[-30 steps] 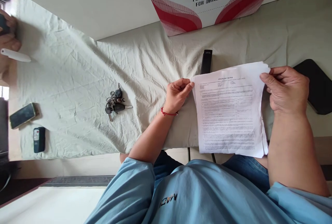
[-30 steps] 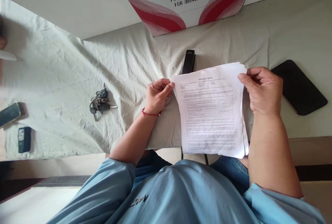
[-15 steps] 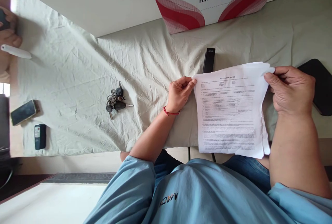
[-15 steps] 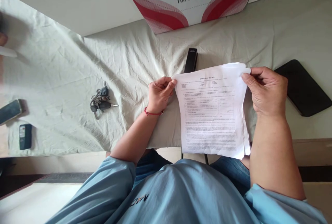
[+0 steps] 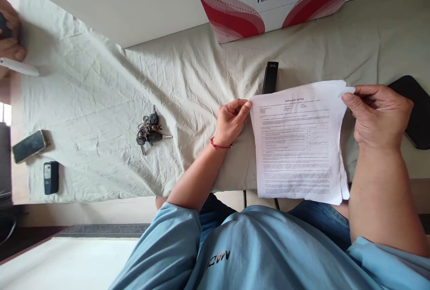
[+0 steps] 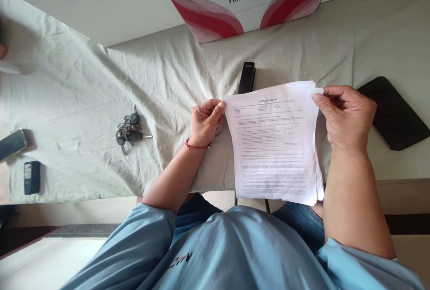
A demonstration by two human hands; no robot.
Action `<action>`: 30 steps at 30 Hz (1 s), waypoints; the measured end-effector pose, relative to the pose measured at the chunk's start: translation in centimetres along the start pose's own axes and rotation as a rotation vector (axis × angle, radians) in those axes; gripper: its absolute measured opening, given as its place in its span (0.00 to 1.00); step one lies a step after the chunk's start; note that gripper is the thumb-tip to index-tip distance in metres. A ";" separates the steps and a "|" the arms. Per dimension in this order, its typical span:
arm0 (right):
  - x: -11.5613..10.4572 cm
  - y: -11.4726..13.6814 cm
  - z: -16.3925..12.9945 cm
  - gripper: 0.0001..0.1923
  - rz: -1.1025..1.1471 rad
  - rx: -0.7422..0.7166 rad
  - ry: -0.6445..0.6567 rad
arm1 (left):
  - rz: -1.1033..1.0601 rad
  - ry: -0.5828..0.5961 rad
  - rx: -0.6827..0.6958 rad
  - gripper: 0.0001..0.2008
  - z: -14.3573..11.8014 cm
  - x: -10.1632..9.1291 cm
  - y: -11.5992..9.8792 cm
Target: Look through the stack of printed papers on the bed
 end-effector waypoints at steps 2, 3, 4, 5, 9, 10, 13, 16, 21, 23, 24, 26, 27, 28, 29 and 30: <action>0.0 -0.2 0.0 0.30 0.013 -0.029 -0.027 | -0.001 0.000 0.007 0.34 0.0 0.0 0.0; 0.0 -0.2 0.0 0.29 0.023 -0.038 -0.031 | -0.002 -0.001 0.011 0.34 0.1 -0.1 0.0; 0.0 -0.3 0.0 0.29 0.032 -0.046 -0.031 | -0.003 -0.003 0.014 0.34 0.1 -0.1 0.1; 0.0 -0.2 0.0 0.29 0.037 -0.053 -0.027 | -0.002 -0.005 0.015 0.34 0.1 -0.1 0.1; 0.1 0.1 0.0 0.29 0.038 -0.060 -0.001 | 0.003 -0.010 0.021 0.34 0.2 -0.1 0.0; 0.2 0.2 0.0 0.29 0.040 -0.058 -0.001 | 0.005 -0.011 0.022 0.34 0.2 -0.1 0.0; 0.3 0.6 0.0 0.31 0.038 -0.043 -0.006 | 0.014 -0.012 0.021 0.33 0.2 -0.1 0.0; 0.4 0.8 0.0 0.31 0.024 -0.023 0.000 | 0.024 -0.015 0.014 0.34 0.2 -0.1 0.0; 0.6 1.0 0.1 0.28 0.006 -0.040 0.045 | 0.054 -0.022 0.003 0.35 0.1 -0.1 -0.1; 0.7 1.0 0.2 0.27 0.013 -0.055 0.068 | 0.066 -0.022 0.008 0.35 0.1 -0.1 -0.2; 0.8 1.0 0.2 0.26 0.018 -0.061 0.079 | 0.072 -0.022 0.011 0.36 0.1 -0.1 -0.2; 0.7 0.7 0.2 0.25 -0.007 -0.072 0.110 | 0.083 -0.026 0.014 0.36 0.0 -0.1 -0.3; 0.6 0.6 0.2 0.24 -0.048 -0.076 0.138 | 0.088 -0.027 0.014 0.36 0.0 0.0 -0.3; 0.5 0.4 0.3 0.24 -0.102 -0.077 0.170 | 0.093 -0.029 0.016 0.36 0.0 0.0 -0.3; 0.4 0.2 0.3 0.26 -0.158 -0.074 0.201 | 0.098 -0.032 0.019 0.36 0.0 0.0 -0.4; 0.3 0.0 0.3 0.29 -0.205 -0.065 0.222 | 0.102 -0.035 0.023 0.36 -0.1 0.0 -0.5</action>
Point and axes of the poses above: each hand's wrist, its own z-axis towards the middle knuckle, its own x-axis out of the palm, y = z × x, the point moved 1 cm from there along z, towards the middle knuckle, and after that the axes turned 13 degrees about -x, right-handed, at the moved point
